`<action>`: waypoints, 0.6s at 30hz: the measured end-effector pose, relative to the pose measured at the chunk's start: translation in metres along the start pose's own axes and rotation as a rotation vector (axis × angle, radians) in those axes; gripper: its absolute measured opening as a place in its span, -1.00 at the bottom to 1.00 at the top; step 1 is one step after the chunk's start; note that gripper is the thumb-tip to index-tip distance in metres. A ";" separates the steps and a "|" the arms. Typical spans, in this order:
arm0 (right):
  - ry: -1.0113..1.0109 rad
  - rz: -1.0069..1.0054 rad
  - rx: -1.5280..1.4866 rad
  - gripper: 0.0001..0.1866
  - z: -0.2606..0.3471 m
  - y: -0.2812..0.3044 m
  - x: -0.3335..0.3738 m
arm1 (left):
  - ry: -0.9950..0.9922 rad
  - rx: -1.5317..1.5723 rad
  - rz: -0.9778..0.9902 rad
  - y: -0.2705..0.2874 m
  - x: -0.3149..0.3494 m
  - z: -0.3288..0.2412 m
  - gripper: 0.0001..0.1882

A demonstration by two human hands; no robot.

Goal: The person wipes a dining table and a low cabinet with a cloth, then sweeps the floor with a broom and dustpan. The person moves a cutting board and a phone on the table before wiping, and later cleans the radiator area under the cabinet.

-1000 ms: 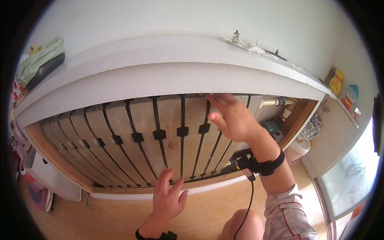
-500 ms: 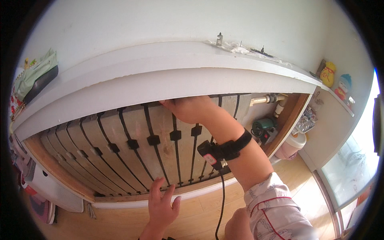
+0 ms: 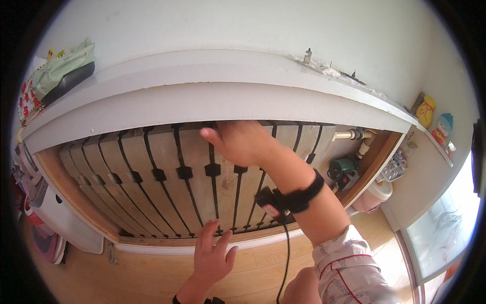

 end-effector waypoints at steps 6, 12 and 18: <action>-0.029 0.037 -0.050 -0.42 0.011 -0.011 -0.022 | 0.015 -0.025 0.028 0.003 0.001 -0.002 -0.62; -0.038 0.043 0.078 -0.31 0.040 -0.009 0.000 | -0.014 -0.022 0.005 0.006 0.003 0.005 -0.61; -0.212 0.408 -0.076 -0.37 0.040 -0.026 -0.037 | -0.027 -0.028 0.001 0.005 0.002 0.010 -0.59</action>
Point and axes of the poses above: each hand's wrist, its own x-axis away from the middle knuckle, its own y-axis out of the back of the hand, z = x × y, the point moved 2 cm from there along -x, towards the middle knuckle, and after that the axes turned 13 degrees about y, right-handed, at the moved point
